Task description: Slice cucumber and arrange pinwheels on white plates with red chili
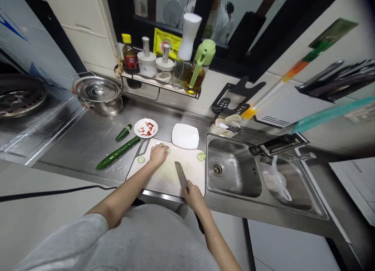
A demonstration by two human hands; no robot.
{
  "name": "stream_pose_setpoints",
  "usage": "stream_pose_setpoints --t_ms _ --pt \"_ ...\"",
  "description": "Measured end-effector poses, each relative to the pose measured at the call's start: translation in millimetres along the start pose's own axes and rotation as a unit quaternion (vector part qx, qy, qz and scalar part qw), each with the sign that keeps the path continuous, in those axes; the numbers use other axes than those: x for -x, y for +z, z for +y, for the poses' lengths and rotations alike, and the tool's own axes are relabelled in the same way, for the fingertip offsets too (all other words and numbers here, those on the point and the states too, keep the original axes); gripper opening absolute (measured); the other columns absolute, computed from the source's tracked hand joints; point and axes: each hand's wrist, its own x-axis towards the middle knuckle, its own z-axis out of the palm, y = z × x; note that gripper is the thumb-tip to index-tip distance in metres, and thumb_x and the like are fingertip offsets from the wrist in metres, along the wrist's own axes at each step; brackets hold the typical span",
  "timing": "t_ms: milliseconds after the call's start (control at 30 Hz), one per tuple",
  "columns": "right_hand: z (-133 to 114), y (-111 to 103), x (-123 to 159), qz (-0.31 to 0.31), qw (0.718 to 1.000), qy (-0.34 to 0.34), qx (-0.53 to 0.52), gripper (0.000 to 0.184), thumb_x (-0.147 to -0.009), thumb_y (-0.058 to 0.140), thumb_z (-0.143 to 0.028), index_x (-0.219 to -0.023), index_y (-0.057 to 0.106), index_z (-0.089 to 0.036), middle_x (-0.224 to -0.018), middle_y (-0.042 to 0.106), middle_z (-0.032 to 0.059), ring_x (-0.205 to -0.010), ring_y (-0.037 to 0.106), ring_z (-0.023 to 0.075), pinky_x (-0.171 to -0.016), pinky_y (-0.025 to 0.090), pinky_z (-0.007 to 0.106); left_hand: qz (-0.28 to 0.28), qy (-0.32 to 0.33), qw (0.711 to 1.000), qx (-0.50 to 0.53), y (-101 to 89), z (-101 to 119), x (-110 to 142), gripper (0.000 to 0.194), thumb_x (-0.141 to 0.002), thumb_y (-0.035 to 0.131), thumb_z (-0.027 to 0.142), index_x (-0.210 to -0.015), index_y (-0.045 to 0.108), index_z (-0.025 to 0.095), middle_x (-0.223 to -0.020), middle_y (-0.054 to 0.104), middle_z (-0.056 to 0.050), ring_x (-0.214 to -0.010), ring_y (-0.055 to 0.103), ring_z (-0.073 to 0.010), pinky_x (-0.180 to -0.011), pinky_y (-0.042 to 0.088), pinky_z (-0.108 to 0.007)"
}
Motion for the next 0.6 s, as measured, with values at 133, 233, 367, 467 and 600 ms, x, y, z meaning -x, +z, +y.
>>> stream_pose_setpoints --t_ms 133,233,367,467,600 --pt "3.8 1.5 3.0 -0.003 1.0 0.005 -0.009 0.016 -0.093 0.04 -0.019 -0.103 0.053 -0.016 -0.096 0.069 0.0119 -0.086 0.063 0.0189 -0.063 0.027 0.025 -0.006 0.002 1.0 0.005 0.8 -0.3 -2.7 0.032 -0.089 0.047 0.028 -0.114 0.067 0.027 -0.116 0.06 -0.01 -0.112 0.051 -0.0276 -0.095 0.034 -0.041" --pt "4.1 1.1 4.3 -0.006 1.0 0.006 -0.009 0.017 -0.093 0.04 -0.019 -0.104 0.053 -0.015 -0.097 0.069 0.0127 -0.086 0.063 0.0193 -0.063 0.028 0.026 -0.006 0.002 1.0 0.008 -0.2 1.3 -3.8 0.03 -0.087 0.048 0.025 -0.11 0.067 0.026 -0.115 0.061 -0.01 -0.112 0.051 -0.0275 -0.095 0.034 -0.042" --pt "3.8 0.3 4.7 -0.004 1.0 0.0 -0.007 0.019 -0.092 0.039 -0.017 -0.105 0.053 -0.015 -0.095 0.068 0.0126 -0.085 0.062 0.0197 -0.063 0.028 0.026 0.009 0.007 1.0 0.011 -2.0 4.0 -2.9 0.026 -0.087 0.048 0.023 -0.103 0.068 0.024 -0.112 0.063 -0.009 -0.109 0.053 -0.0263 -0.092 0.035 -0.04" --pt "3.5 -0.4 4.6 -0.002 1.0 -0.003 -0.005 0.02 -0.091 0.04 -0.016 -0.106 0.053 -0.015 -0.095 0.068 0.0121 -0.084 0.062 0.0197 -0.063 0.028 0.026 0.019 -0.001 0.999 0.027 -3.8 5.3 -0.7 0.023 -0.087 0.047 0.024 -0.098 0.067 0.023 -0.109 0.065 -0.009 -0.106 0.055 -0.0252 -0.091 0.035 -0.039" --pt "0.7 -2.5 4.1 -0.006 1.0 -0.006 -0.001 0.02 -0.091 0.04 -0.016 -0.105 0.054 -0.014 -0.096 0.068 0.0125 -0.085 0.062 0.0198 -0.063 0.028 0.026 0.015 -0.025 0.997 0.065 -7.9 5.0 1.3 0.019 -0.085 0.049 0.022 -0.094 0.065 0.023 -0.104 0.069 -0.006 -0.1 0.059 -0.0224 -0.09 0.035 -0.037"
